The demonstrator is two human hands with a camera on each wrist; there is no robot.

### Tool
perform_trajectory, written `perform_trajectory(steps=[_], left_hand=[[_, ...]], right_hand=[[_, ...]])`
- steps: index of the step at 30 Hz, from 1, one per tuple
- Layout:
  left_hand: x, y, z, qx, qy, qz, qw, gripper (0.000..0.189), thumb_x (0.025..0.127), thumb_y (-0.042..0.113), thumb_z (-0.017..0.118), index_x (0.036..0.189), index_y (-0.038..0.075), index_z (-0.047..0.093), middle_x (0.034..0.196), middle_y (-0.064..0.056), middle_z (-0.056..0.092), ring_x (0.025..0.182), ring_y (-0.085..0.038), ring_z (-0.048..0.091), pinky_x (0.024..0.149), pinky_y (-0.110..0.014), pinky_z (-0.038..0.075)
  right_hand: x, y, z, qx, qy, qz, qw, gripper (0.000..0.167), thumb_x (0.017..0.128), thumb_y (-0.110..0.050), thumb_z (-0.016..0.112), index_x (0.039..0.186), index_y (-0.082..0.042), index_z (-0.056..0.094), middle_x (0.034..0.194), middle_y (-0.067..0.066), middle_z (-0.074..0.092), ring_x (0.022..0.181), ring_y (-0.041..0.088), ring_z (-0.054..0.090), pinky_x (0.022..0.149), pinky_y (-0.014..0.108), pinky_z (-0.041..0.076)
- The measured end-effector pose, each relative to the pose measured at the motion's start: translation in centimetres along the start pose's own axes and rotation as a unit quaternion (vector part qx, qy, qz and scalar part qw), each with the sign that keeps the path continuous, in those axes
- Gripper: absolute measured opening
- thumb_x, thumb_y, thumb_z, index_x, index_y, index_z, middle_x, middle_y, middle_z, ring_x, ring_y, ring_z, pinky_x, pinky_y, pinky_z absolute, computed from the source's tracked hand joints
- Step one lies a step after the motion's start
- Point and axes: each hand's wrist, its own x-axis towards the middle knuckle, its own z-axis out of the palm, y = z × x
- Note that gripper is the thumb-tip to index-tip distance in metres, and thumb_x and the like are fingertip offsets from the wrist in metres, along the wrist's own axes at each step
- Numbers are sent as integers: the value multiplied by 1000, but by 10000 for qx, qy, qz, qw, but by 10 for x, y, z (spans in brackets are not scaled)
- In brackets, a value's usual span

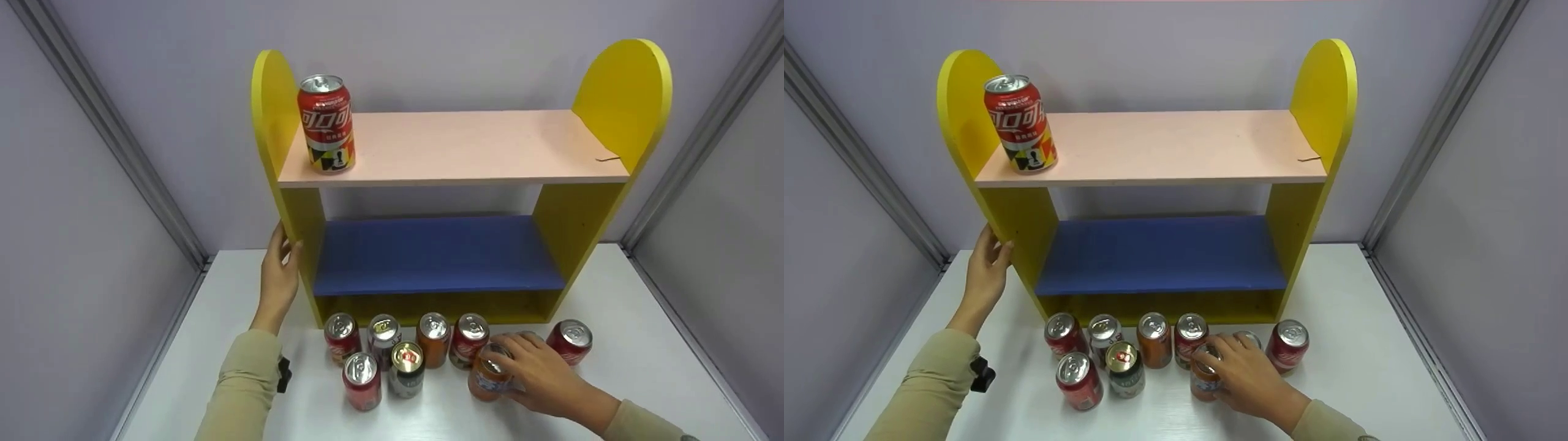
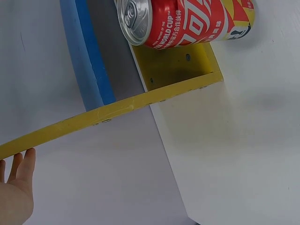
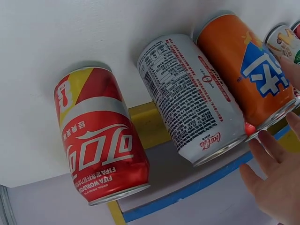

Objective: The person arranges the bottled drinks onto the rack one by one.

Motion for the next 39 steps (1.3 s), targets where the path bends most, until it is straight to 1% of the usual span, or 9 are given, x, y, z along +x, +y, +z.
perform_trajectory(steps=[4, 9, 11, 14, 20, 24, 28, 34, 39], left_hand=[[-1, -1, -1, -34, 9, -31, 10000, 58, 106, 16, 47, 159, 14, 22, 158, -15, 30, 139, -37, 36, 111, -48, 38], [-10, 26, -1, -61, -56, -218, 9997, 58, 106, 10, 45, 158, 7, 21, 158, -20, 29, 140, -40, 34, 112, -49, 36], [-14, 38, 0, -45, -92, -273, 9996, 58, 106, 8, 45, 158, 5, 20, 157, -21, 28, 141, -41, 33, 113, -50, 35], [-15, 39, 0, -19, -99, -298, 9995, 58, 106, 7, 45, 158, 5, 20, 157, -21, 28, 141, -41, 32, 113, -50, 34], [-13, 34, 1, -58, -50, -263, 9996, 58, 105, 5, 45, 157, 3, 21, 156, -23, 30, 140, -41, 34, 113, -49, 35], [-6, 18, 2, -93, -2, -175, 9998, 58, 105, 6, 46, 158, 6, 21, 155, -21, 31, 140, -41, 34, 112, -49, 35], [-1, 2, 1, -44, 48, -71, 10000, 58, 106, 11, 47, 158, 12, 23, 155, -17, 33, 139, -38, 36, 111, -47, 38], [1, -1, 1, 3, 51, -5, 10000, 57, 106, 14, 46, 158, 14, 23, 155, -16, 34, 138, -38, 37, 111, -47, 38], [1, -2, 0, 46, 57, -8, 10000, 57, 106, 14, 46, 159, 14, 23, 155, -16, 34, 139, -38, 37, 111, -47, 38]], right_hand=[[4, 3, 3, 39, -167, -33, 9998, 78, 62, -34, 93, 131, -21, 59, 124, 5, 59, 114, 24, 57, 95, 48, 48], [8, 6, 3, 352, -634, 215, 9971, 77, 67, -34, 91, 136, -23, 57, 123, 2, 58, 115, 23, 57, 99, 51, 46], [10, 6, 4, 422, -747, 293, 9959, 77, 68, -33, 91, 136, -23, 57, 122, 2, 57, 114, 24, 57, 98, 52, 46], [12, 5, 5, 443, -736, 319, 9958, 76, 67, -32, 92, 134, -24, 57, 121, 3, 56, 110, 27, 58, 96, 53, 47], [14, 1, 4, 595, -741, 441, 9945, 73, 66, -28, 93, 130, -22, 58, 117, 4, 56, 104, 28, 59, 94, 54, 47], [16, 0, 3, 732, -870, 591, 9918, 73, 65, -25, 93, 129, -18, 59, 117, 5, 59, 107, 29, 59, 95, 54, 46], [17, 2, 3, 763, -821, 577, 9920, 71, 63, -24, 94, 125, -17, 60, 114, 2, 62, 107, 27, 60, 94, 53, 48], [16, 2, 4, 691, -609, 510, 9944, 67, 59, -29, 95, 118, -22, 62, 109, -1, 62, 101, 25, 61, 89, 51, 50], [18, -2, -4, 732, -414, 430, 9955, 66, 60, -32, 95, 117, -22, 63, 109, -2, 60, 100, 24, 61, 87, 49, 51]])
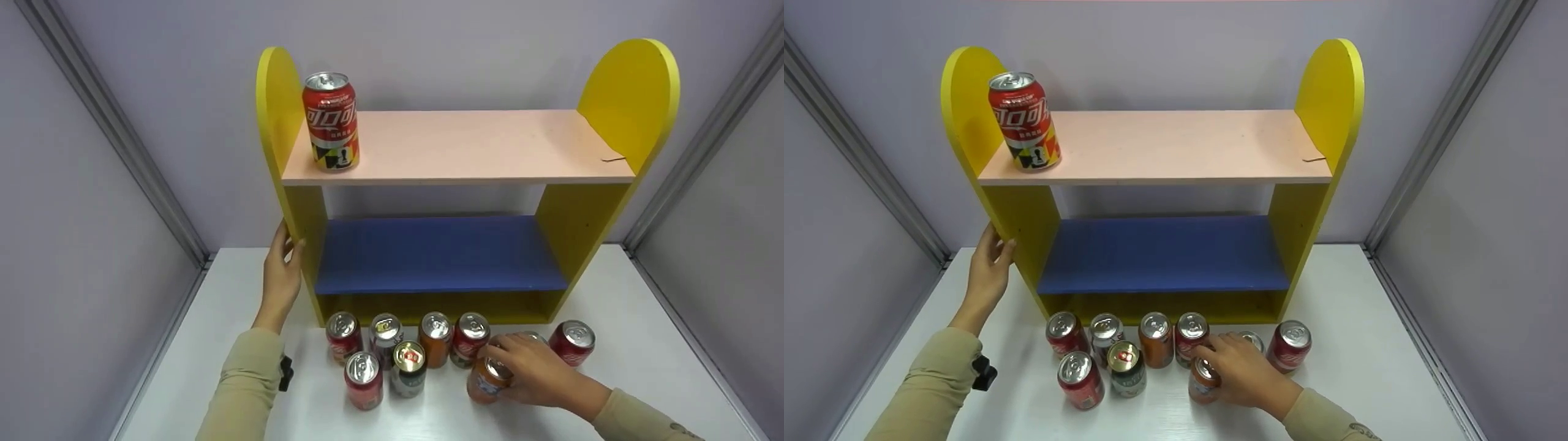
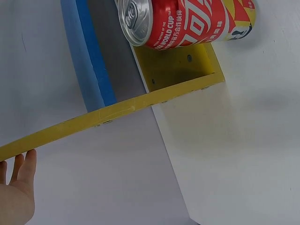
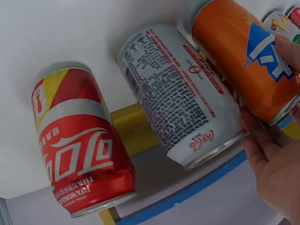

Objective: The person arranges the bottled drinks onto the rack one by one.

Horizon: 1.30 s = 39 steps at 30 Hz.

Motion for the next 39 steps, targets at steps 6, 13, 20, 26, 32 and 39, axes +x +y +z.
perform_trajectory(steps=[6, 13, 20, 26, 32, 39], left_hand=[[0, 1, -1, 63, -20, -41, 10000, 58, 106, 14, 46, 159, 14, 22, 156, -16, 32, 138, -37, 37, 111, -47, 38], [-2, 0, 1, 33, -52, -15, 10000, 58, 106, 14, 46, 159, 12, 21, 156, -18, 32, 138, -38, 37, 112, -48, 37], [-2, -2, 2, 49, 48, 15, 10000, 57, 106, 14, 47, 158, 13, 24, 155, -17, 34, 137, -38, 39, 110, -48, 39], [-1, -1, 2, -29, 44, 112, 9999, 57, 106, 15, 47, 158, 15, 24, 155, -16, 34, 138, -38, 38, 111, -49, 38], [-3, 4, 3, -72, -6, 37, 10000, 57, 106, 12, 46, 158, 12, 23, 156, -18, 32, 138, -40, 37, 111, -50, 37], [0, -4, 2, 79, 24, 43, 10000, 58, 106, 14, 45, 159, 15, 22, 157, -16, 32, 139, -38, 37, 111, -49, 37]], right_hand=[[4, -10, -20, 337, 312, 21, 9989, 67, 63, -30, 93, 122, -21, 62, 116, -4, 56, 95, 18, 63, 77, 40, 57], [13, -25, -54, 1361, 770, 88, 9877, 68, 67, -17, 92, 126, -20, 59, 119, -5, 49, 90, 12, 61, 65, 24, 56], [36, -45, -102, 1972, 1350, 49, 9710, 71, 68, -8, 91, 129, -17, 57, 124, -3, 53, 105, 17, 60, 76, 31, 58], [61, -53, -145, 2275, 1454, 96, 9628, 68, 74, -8, 88, 132, -19, 56, 130, -4, 55, 109, 16, 61, 81, 29, 58], [90, -53, -185, 2234, 1901, -126, 9559, 72, 73, -7, 89, 136, -14, 56, 132, -3, 57, 108, 14, 62, 84, 29, 57], [129, -55, -228, 2442, 2457, -90, 9380, 71, 72, -7, 89, 135, -7, 55, 124, 3, 62, 101, 14, 65, 84, 27, 56]])
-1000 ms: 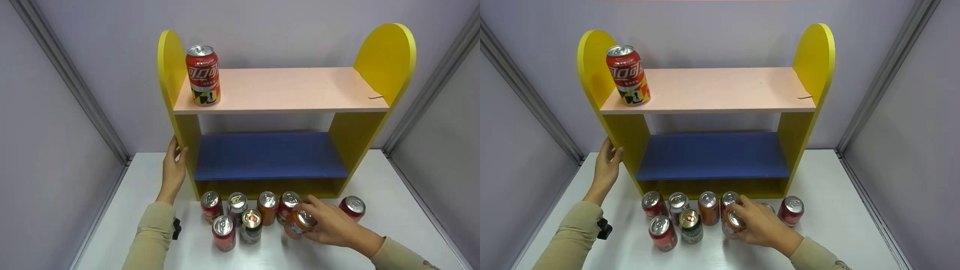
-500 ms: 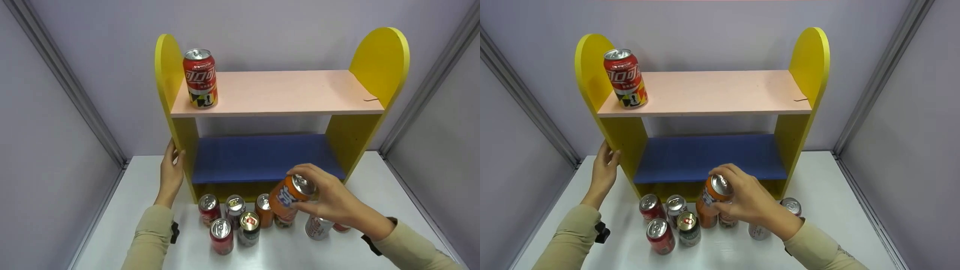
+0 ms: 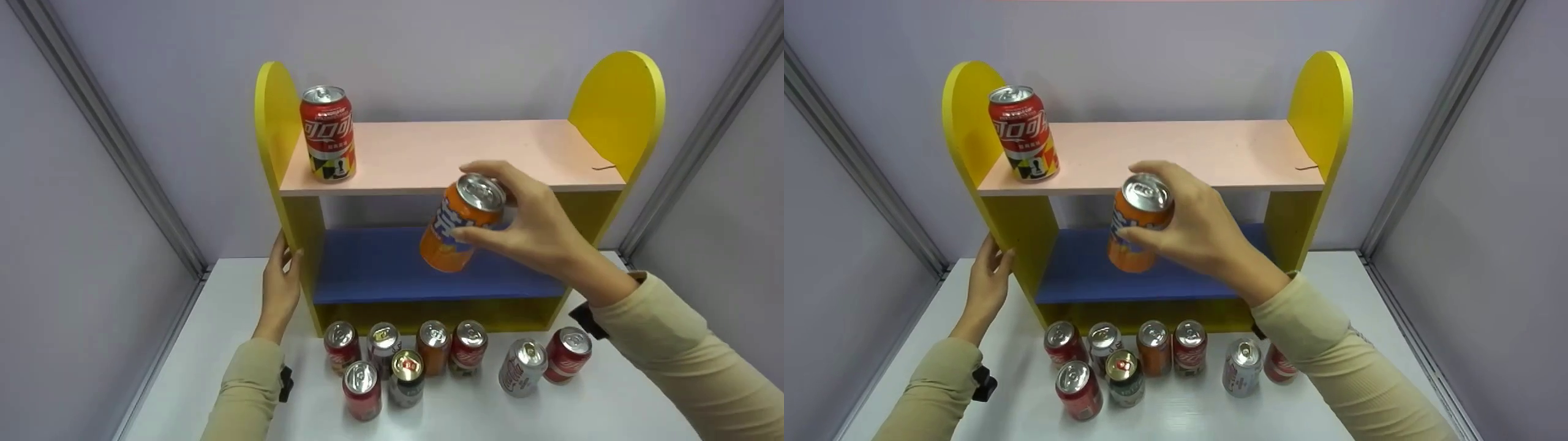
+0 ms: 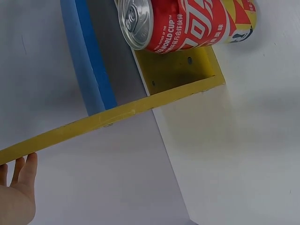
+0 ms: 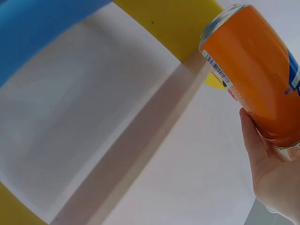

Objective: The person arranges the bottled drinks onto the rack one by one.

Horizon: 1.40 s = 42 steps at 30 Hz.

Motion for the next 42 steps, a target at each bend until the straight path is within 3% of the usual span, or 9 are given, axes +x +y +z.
perform_trajectory(steps=[7, 16, 22, 31, 42], left_hand=[[-2, 1, -2, 166, 71, -56, 9998, 58, 107, 15, 45, 159, 14, 21, 157, -17, 32, 139, -39, 37, 112, -50, 36], [1, 6, 3, 124, 27, -118, 9998, 57, 107, 15, 44, 159, 19, 22, 157, -14, 32, 140, -37, 36, 111, -49, 37], [0, 7, 5, 151, 10, -95, 9998, 57, 107, 16, 44, 159, 20, 22, 156, -15, 34, 139, -37, 36, 110, -49, 38], [-1, 7, 6, 118, 24, -43, 9999, 58, 107, 15, 44, 159, 18, 21, 156, -15, 34, 139, -37, 37, 111, -48, 37], [-2, 8, 8, 54, 82, -21, 9999, 57, 106, 12, 46, 159, 19, 25, 153, -15, 38, 137, -36, 41, 109, -46, 41]], right_hand=[[48, -8, 7, 43, 283, 44, 9996, 70, 76, -13, 88, 135, -4, 52, 122, 6, 63, 99, 15, 65, 83, 29, 57], [93, -7, 18, 414, 645, 807, 9938, 74, 79, -18, 85, 141, -7, 45, 125, 10, 60, 106, 20, 63, 91, 34, 54], [119, 1, 24, 229, 791, 1132, 9902, 78, 78, -21, 86, 142, -8, 43, 128, 9, 58, 109, 17, 62, 92, 29, 53], [144, 9, 33, 205, 726, 1532, 9853, 80, 79, -22, 86, 144, -10, 41, 134, 11, 55, 114, 19, 60, 95, 27, 51], [151, 14, 46, 486, 856, 1980, 9753, 81, 79, -22, 86, 145, -9, 41, 135, 11, 55, 113, 18, 61, 95, 26, 51]])
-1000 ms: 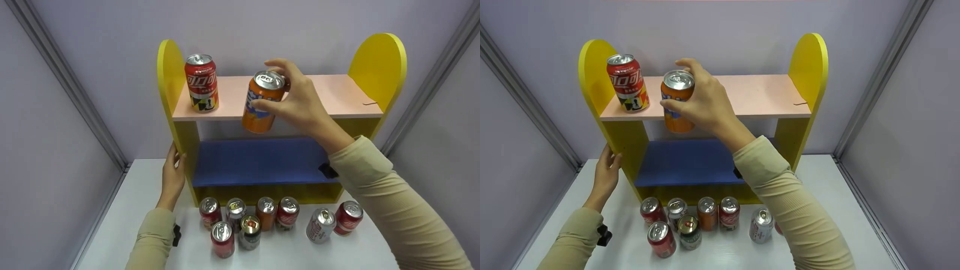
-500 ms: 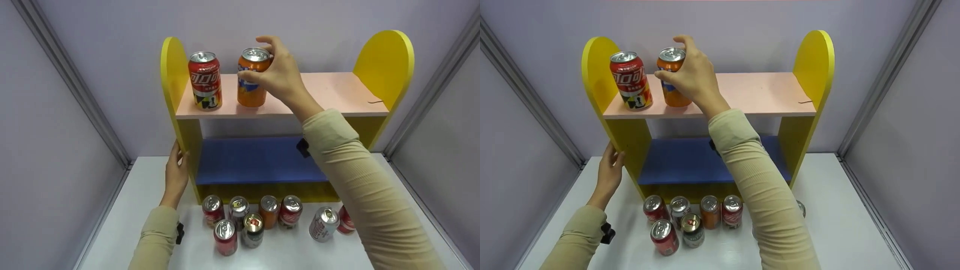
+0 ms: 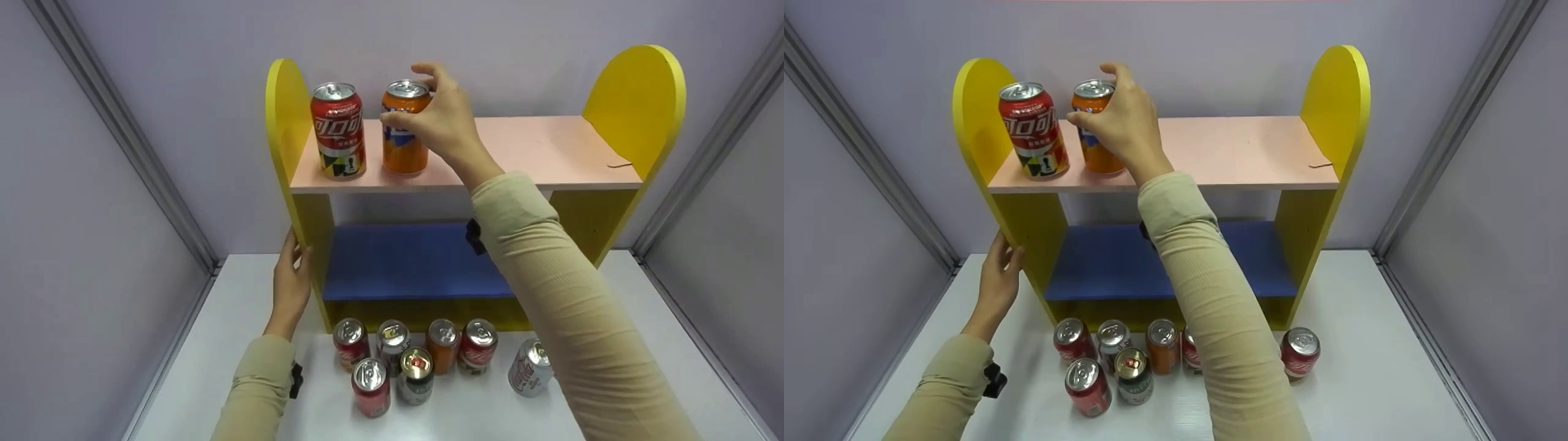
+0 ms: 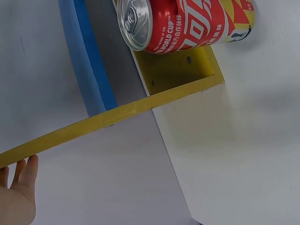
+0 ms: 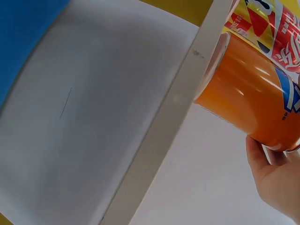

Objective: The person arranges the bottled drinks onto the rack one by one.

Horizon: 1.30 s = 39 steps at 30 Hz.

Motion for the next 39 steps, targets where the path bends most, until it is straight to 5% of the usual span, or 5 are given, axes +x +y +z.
perform_trajectory(steps=[16, 22, 32, 39], left_hand=[[-2, 3, -5, 51, -37, -32, 10000, 57, 107, 15, 44, 159, 22, 22, 156, -12, 35, 139, -35, 37, 110, -45, 40], [-3, 5, -5, 17, -39, -103, 9999, 58, 107, 14, 44, 160, 19, 20, 158, -14, 31, 141, -38, 33, 112, -49, 36], [-4, 5, -1, 85, -27, -155, 9998, 57, 107, 18, 43, 160, 22, 21, 157, -13, 33, 140, -35, 36, 111, -48, 38], [-3, 5, -2, 170, 36, -145, 9997, 58, 107, 15, 45, 159, 23, 23, 156, -12, 34, 139, -35, 37, 110, -46, 39]], right_hand=[[2, -16, 0, -652, -703, 726, 9927, 94, 82, -34, 82, 153, -14, 24, 149, 8, 42, 128, 19, 50, 105, 28, 43], [-3, -15, 5, -616, -478, 818, 9936, 97, 81, -40, 81, 152, -10, 23, 147, 9, 43, 128, 19, 50, 105, 27, 44], [-8, -19, 14, -1808, 220, 738, 9805, 87, 83, -47, 77, 150, -9, 36, 137, 8, 42, 126, 15, 46, 104, 20, 41], [-8, -17, 11, -1477, 190, 662, 9866, 83, 84, -40, 79, 149, -8, 38, 139, 8, 44, 127, 16, 48, 104, 20, 41]])
